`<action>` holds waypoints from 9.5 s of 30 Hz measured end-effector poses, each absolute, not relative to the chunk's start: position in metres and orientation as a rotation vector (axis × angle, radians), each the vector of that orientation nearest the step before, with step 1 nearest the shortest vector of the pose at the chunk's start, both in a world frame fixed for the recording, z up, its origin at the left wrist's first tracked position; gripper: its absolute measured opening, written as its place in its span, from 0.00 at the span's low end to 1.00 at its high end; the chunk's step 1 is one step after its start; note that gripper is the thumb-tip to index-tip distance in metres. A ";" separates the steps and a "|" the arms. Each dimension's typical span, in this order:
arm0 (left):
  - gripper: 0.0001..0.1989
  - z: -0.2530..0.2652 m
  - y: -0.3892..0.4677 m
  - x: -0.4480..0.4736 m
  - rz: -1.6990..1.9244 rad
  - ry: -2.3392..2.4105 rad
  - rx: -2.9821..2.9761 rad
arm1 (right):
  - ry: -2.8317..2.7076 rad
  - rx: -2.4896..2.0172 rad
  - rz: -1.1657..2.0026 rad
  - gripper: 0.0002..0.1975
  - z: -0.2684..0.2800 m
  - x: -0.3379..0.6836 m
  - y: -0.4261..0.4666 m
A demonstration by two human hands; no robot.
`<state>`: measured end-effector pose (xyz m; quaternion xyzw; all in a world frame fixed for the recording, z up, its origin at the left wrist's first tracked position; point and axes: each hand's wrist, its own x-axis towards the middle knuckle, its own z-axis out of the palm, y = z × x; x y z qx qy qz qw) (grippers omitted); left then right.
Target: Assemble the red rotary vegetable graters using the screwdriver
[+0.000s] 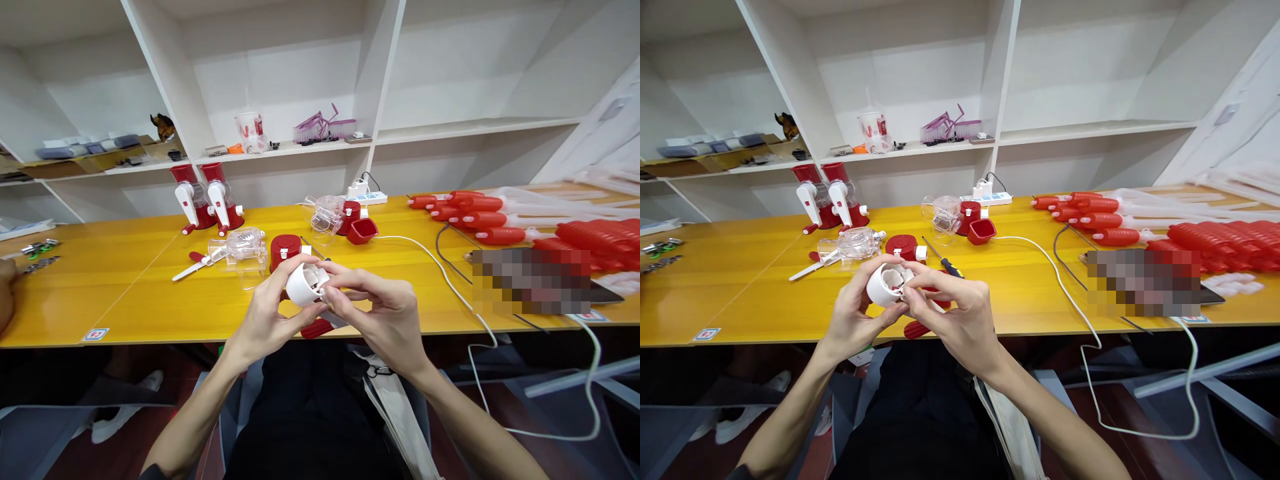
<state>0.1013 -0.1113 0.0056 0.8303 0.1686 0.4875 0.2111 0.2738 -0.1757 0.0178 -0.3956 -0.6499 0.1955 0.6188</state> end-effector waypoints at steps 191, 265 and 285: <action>0.28 0.014 -0.103 0.094 1.158 0.253 2.049 | -1.380 -0.777 1.009 0.22 0.012 0.262 -0.170; 0.26 0.009 -0.123 0.094 0.882 0.116 1.724 | -1.061 -0.468 1.636 0.26 0.015 0.261 -0.167; 0.20 0.012 -0.127 0.094 0.871 0.137 1.721 | -1.021 -0.402 1.744 0.27 0.007 0.259 -0.164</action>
